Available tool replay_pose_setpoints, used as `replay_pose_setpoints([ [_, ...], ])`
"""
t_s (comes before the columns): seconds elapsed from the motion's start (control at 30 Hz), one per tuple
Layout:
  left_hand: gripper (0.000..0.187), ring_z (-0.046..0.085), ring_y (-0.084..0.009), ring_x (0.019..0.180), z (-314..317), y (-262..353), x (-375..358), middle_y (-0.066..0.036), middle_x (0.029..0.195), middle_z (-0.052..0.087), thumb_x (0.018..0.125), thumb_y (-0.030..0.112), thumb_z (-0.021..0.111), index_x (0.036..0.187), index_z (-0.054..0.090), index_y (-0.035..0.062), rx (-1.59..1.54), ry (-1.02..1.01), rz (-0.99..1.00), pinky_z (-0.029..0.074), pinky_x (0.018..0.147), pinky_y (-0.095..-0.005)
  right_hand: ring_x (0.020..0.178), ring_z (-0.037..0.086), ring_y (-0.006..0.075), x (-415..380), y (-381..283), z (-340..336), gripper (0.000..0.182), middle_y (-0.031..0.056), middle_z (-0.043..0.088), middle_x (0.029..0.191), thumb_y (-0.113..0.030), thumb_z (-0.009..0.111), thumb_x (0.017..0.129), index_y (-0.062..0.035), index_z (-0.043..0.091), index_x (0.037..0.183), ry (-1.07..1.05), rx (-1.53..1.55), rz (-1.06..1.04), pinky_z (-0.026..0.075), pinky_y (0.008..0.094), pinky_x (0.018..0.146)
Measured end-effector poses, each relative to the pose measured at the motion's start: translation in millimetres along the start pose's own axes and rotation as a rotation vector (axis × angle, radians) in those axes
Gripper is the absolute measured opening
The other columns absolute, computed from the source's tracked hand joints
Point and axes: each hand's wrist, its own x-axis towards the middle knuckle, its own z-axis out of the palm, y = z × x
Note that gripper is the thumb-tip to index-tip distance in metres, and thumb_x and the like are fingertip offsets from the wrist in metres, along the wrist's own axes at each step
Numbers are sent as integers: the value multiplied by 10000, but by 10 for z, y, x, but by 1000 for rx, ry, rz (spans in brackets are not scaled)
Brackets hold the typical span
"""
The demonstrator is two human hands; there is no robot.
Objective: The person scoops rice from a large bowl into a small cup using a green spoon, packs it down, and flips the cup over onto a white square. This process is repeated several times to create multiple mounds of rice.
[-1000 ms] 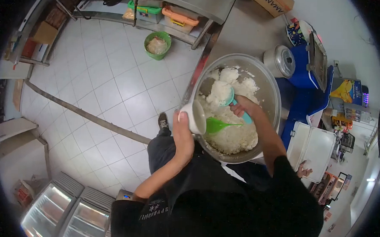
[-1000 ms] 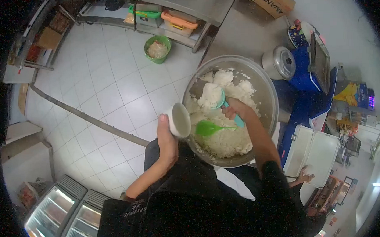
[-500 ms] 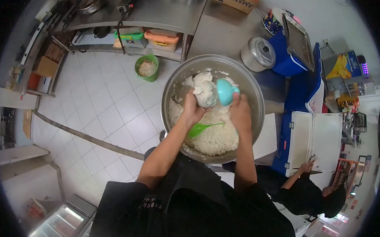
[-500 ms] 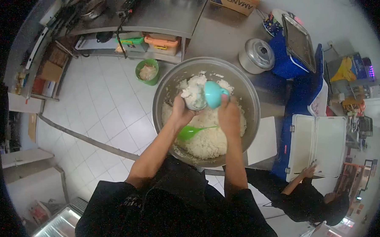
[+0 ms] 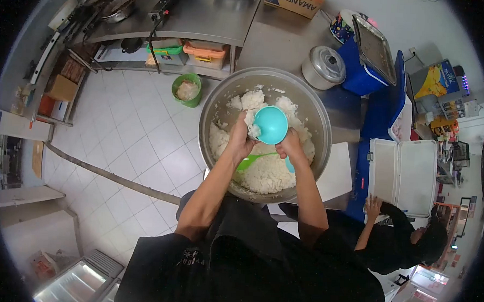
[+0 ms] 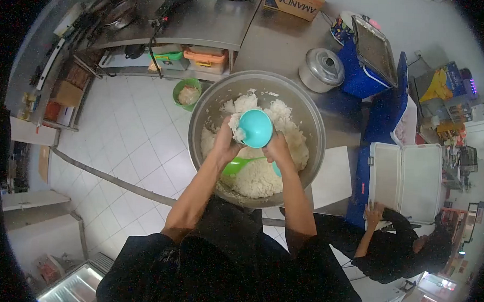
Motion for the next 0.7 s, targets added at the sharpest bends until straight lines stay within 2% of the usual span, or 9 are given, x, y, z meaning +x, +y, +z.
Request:
replay_pose_setpoints([
  [0.1,393,638,-220,1003,-164,57,88,-67,1131,637,995,391,390,1206,567,110,43,-18,-9,544,815,-471,376,430,118,3,125,-18,645,30,474,524,-588,306,985,-72,523,665,209,-442,-292,333,304,350],
  [0.17,389,638,-216,1001,-266,79,104,-63,1125,639,989,389,403,1199,572,109,22,-10,-2,542,811,-470,720,657,357,-139,-205,-225,819,234,646,785,-612,239,989,92,657,971,196,-640,-128,517,472,575],
  [0.27,388,636,-214,1002,-288,122,140,-59,1122,640,978,389,425,1197,574,106,12,-2,26,533,815,-464,819,646,465,63,-284,-555,817,320,649,922,-596,215,998,80,665,909,315,-654,-204,495,546,759],
  [0.33,392,635,-215,1006,-243,66,144,-57,1126,639,973,391,433,1203,571,105,29,-4,25,528,824,-459,896,614,505,-202,-576,-441,791,355,622,932,-560,203,1011,60,666,849,484,-594,-469,442,559,879],
  [0.5,393,616,-225,1044,-154,-2,163,-56,1136,642,991,392,388,1223,564,128,-31,-13,17,508,844,-444,845,620,495,-148,-458,16,753,343,619,832,-524,221,1020,33,665,776,522,-856,-634,464,548,828],
  [0.57,396,616,-222,1035,-86,120,62,-51,1133,644,996,396,367,1216,567,134,-72,-6,23,508,829,-429,629,620,327,-109,-597,-397,574,203,609,701,-421,278,1041,12,652,1000,310,-793,-418,527,460,688],
  [0.6,401,615,-219,1025,-82,151,10,-46,1129,646,1002,400,345,1208,570,141,-108,-2,14,508,815,-415,629,620,327,-208,-610,-516,574,203,609,701,-421,278,1041,12,652,1000,303,-791,-415,527,460,688],
  [0.67,406,617,-215,1014,-189,168,101,-41,1124,648,1003,404,334,1202,571,140,-147,-37,22,506,806,-406,593,610,216,-429,-677,-661,310,122,609,762,-201,367,1025,-16,550,1193,90,-64,-335,530,383,549],
  [0.7,413,619,-211,1003,-222,168,133,-35,1118,649,1005,408,323,1195,572,140,-184,-74,20,504,797,-396,593,610,216,-452,-651,-632,310,122,609,762,-201,367,1025,-16,550,1193,87,-68,-336,530,383,549],
])
